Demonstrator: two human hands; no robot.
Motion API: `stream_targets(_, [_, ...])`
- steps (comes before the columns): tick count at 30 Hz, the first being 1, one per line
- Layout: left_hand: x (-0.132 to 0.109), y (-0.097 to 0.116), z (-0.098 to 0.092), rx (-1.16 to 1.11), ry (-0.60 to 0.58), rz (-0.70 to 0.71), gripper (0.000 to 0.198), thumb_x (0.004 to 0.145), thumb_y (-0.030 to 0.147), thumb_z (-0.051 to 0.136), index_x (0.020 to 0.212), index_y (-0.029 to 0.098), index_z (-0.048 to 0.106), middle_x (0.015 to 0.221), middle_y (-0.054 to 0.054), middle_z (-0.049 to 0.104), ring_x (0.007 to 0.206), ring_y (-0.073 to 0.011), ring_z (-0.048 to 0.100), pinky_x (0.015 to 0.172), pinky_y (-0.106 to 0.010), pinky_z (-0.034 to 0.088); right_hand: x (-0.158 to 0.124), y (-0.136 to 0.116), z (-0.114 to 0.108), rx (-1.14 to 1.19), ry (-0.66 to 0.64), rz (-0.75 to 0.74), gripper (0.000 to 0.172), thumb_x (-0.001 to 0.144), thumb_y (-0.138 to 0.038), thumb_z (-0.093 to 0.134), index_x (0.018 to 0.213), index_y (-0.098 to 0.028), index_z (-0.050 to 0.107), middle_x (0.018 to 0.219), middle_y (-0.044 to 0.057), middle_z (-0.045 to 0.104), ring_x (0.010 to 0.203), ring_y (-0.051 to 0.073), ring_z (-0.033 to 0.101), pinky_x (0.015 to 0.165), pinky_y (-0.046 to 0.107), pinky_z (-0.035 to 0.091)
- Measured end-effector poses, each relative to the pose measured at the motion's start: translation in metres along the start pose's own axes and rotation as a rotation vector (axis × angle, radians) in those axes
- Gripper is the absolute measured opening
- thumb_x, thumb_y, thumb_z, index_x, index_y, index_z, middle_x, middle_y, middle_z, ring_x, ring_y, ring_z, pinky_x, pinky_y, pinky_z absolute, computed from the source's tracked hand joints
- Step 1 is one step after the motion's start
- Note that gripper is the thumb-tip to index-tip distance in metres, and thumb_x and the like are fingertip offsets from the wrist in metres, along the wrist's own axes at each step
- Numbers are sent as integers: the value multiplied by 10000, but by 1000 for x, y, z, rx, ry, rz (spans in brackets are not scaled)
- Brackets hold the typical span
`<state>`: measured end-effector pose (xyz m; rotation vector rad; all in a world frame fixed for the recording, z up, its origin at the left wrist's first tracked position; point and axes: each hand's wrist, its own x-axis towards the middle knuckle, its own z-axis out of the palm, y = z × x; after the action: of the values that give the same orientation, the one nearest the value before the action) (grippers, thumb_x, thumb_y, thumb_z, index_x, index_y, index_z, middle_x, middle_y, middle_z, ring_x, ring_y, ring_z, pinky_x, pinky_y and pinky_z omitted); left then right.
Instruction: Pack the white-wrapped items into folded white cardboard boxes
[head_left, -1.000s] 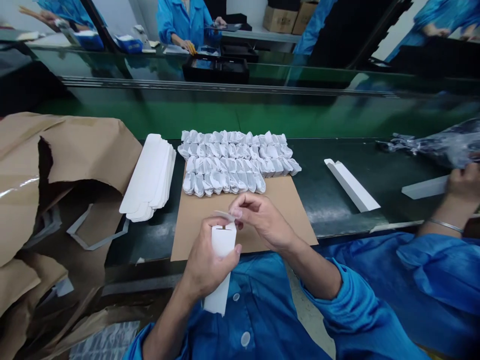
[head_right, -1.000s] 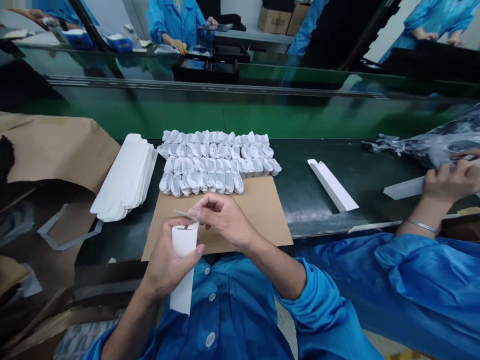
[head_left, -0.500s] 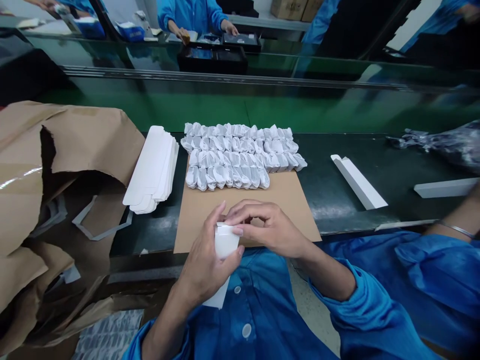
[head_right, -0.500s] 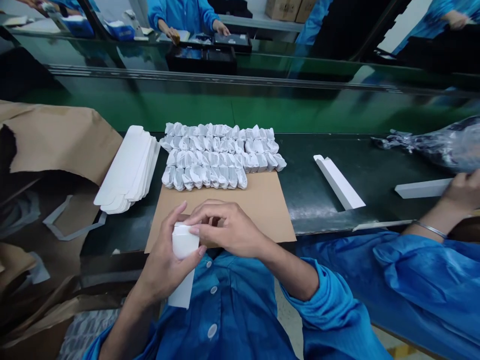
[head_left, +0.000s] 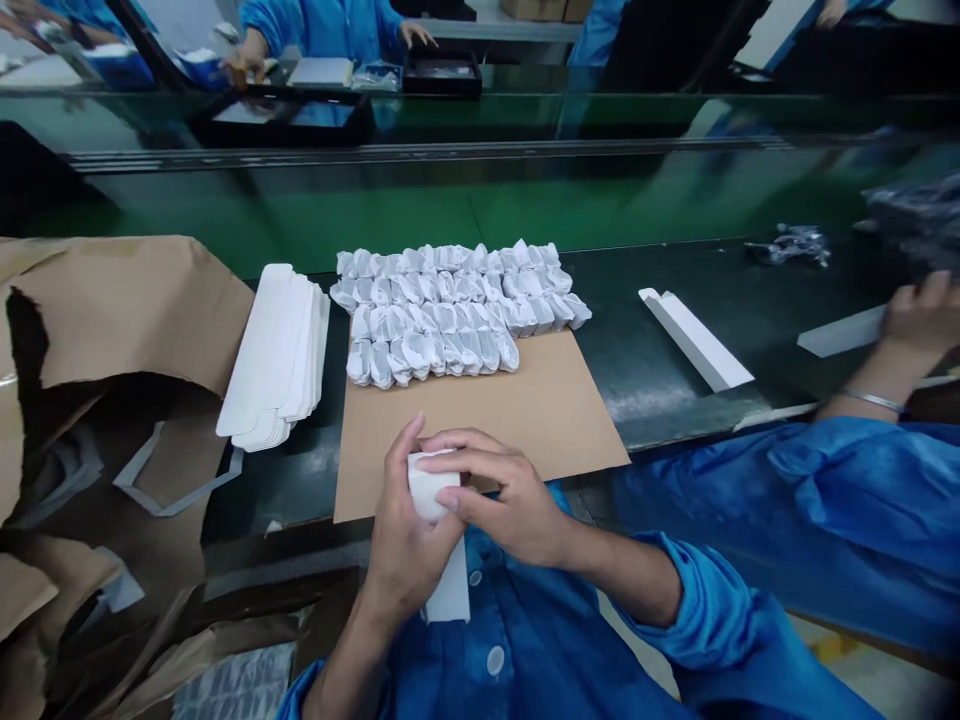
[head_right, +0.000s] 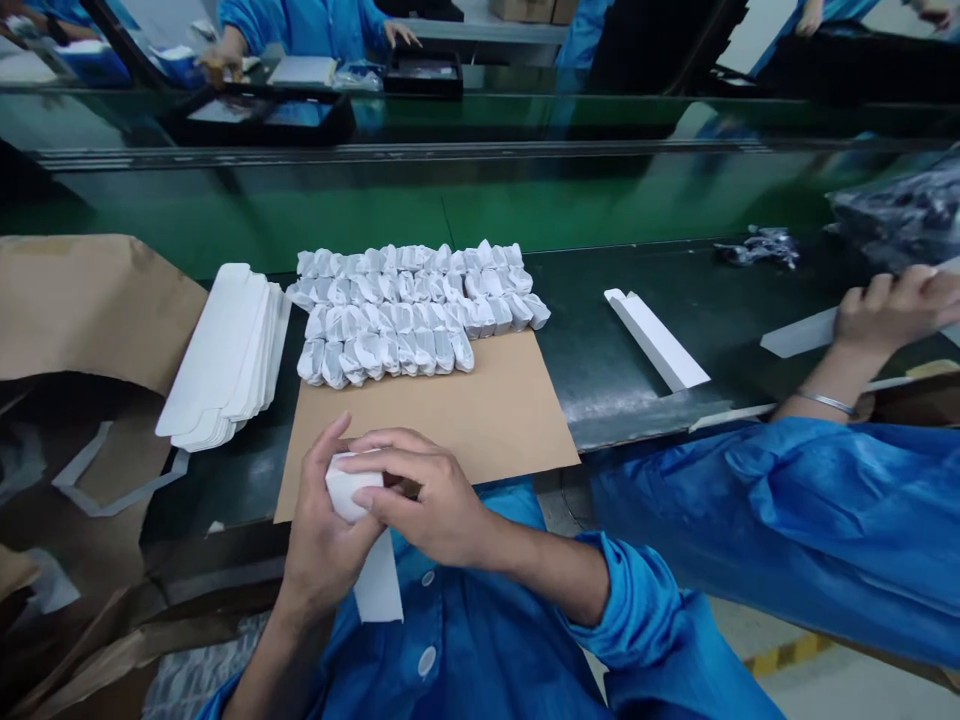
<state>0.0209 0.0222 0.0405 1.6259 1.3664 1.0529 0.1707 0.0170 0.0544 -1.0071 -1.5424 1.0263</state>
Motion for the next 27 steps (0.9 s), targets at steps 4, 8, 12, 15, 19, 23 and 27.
stream_targets(4, [24,-9,-2,-387,406,-161,613,807,392,697,1329,254,406,1124,-62,587,811,-169,672,718,-344,603,-14,13,0,39,-29,247,883,771,-386,778,1518,-244,327,1383,128,557,1112,222,627,873,343,555])
stream_targets(8, [46,-22,-13,-261,467,31,582,837,437,658,1329,224,432,1292,-115,552,1227,-265,559,1060,-468,452,-3,18,-20,-98,-276,324,646,811,-323,729,1406,-203,507,1271,81,655,1089,227,644,896,328,523])
stream_targets(12, [51,-35,-25,466,-70,503,768,713,448,782,1388,267,463,1460,-123,485,1408,-352,373,1179,-562,245,36,13,-64,-305,-536,251,457,879,-370,665,1299,-199,602,1189,36,698,1016,183,669,823,244,503])
stream_targets(15, [53,-44,-25,710,-349,651,508,874,366,614,1365,277,520,1294,-105,644,1182,-309,602,1036,-484,429,64,16,-92,-818,-259,311,406,941,-433,565,1277,-208,605,1093,57,722,971,202,672,779,264,471])
stream_targets(19, [60,-50,-21,831,-303,678,459,931,342,505,1374,225,526,1177,-122,700,1013,-281,665,846,-392,498,88,36,-112,-1083,-21,389,342,891,-433,610,1076,-153,678,985,106,724,931,253,659,739,293,423])
stream_targets(23, [68,-49,-21,967,-310,653,498,932,396,492,1397,219,500,1238,-131,663,1017,-282,653,830,-381,504,82,52,-116,-1154,-11,375,236,903,-323,563,1016,-156,685,985,100,714,917,246,645,749,298,422])
stream_targets(27, [75,-53,-26,1009,-347,638,498,938,506,464,1347,234,551,1255,-122,651,1050,-282,646,823,-377,524,44,46,-127,-1224,-8,317,389,930,-178,463,1302,-165,573,1324,149,585,1182,292,545,919,375,431])
